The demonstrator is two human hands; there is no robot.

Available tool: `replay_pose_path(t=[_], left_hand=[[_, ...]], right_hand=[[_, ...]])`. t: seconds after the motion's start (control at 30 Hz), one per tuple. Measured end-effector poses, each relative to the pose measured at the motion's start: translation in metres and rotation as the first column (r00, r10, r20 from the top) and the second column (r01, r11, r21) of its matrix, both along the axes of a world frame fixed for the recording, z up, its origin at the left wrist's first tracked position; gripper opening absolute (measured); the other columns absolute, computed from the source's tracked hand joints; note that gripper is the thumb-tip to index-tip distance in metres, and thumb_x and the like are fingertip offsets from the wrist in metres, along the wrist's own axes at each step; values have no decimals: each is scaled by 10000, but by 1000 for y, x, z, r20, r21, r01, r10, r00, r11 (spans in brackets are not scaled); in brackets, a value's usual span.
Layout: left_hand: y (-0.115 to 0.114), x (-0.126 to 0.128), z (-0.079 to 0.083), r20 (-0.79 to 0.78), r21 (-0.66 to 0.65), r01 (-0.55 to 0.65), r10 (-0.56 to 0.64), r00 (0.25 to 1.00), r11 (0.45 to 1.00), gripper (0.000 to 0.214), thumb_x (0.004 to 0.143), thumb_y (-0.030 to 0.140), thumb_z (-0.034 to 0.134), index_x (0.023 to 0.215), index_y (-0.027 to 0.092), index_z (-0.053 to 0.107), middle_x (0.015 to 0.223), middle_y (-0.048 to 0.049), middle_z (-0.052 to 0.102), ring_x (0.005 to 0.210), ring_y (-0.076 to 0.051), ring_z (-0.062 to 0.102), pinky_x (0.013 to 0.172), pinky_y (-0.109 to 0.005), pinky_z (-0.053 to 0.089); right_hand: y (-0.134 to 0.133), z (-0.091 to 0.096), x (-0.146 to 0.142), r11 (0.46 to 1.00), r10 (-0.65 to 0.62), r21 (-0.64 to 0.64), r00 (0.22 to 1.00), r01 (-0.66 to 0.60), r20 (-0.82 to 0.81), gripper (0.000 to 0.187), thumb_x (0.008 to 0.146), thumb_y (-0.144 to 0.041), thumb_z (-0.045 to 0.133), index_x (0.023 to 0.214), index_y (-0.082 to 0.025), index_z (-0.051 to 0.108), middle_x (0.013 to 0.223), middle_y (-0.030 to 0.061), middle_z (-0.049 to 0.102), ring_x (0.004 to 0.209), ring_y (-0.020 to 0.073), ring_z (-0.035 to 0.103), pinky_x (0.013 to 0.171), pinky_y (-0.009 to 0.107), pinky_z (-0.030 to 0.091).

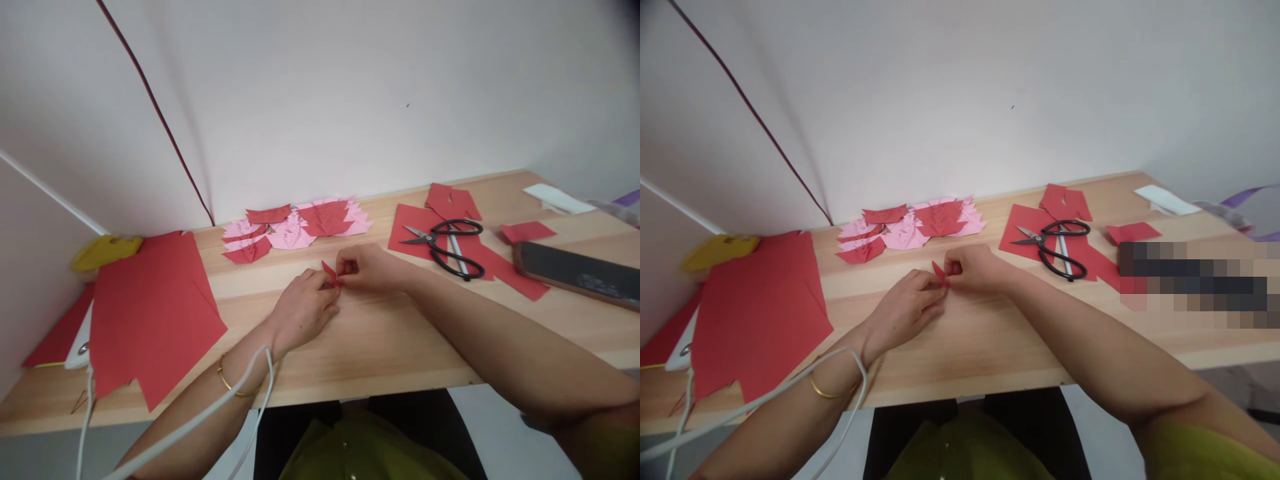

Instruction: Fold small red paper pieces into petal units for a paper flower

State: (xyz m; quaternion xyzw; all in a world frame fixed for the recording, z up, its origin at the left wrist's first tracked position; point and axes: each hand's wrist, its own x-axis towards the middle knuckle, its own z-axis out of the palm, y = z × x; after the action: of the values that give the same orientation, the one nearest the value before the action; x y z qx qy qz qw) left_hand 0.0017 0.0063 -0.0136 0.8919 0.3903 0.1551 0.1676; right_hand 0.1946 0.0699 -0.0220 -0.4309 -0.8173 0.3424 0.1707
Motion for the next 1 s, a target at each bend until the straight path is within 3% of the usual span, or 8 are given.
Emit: replay_pose_path(t=[0.17,0.4,0.57,0.8,1.0], left_hand=[[0,0,1,-71,9,16,-15,997,1000,174,837,259,552,933,194,682,1053,-100,608,1010,-237,518,884,-395,420],[1,-1,2,-134,20,26,-23,991,999,196,854,282,533,967,202,671,1071,-89,600,1012,-228,517,885,-397,421],[0,-1,2,-144,20,22,-19,989,1000,204,858,285,528,990,213,666,1083,-84,597,1018,-227,513,880,-395,423],[-1,-1,4,-182,13,8,-6,983,1000,200,853,305,545,972,201,669,1087,-76,601,1020,-228,509,890,-387,421],[-1,0,6,-186,16,22,-18,982,1000,205,860,310,533,979,208,665,1120,-79,592,1035,-231,508,898,-391,420]], right_hand=[[-3,-2,-5,996,-24,87,995,15,97,78,653,-259,612,649,-188,578,644,-14,626,605,120,505,577,246,323],[3,-2,1,999,29,14,996,-30,87,87,675,-223,527,715,-190,597,699,-6,631,644,123,526,565,227,336],[-3,2,-3,996,10,84,993,-20,120,113,648,-289,595,686,-187,563,683,-16,627,635,120,514,594,236,332],[4,-5,-1,999,-4,35,995,1,103,56,667,-233,531,677,-191,567,660,-20,607,620,112,506,551,222,317],[-1,-1,-4,997,-14,79,993,5,118,119,628,-292,613,671,-190,569,663,-25,620,623,113,508,574,223,328]])
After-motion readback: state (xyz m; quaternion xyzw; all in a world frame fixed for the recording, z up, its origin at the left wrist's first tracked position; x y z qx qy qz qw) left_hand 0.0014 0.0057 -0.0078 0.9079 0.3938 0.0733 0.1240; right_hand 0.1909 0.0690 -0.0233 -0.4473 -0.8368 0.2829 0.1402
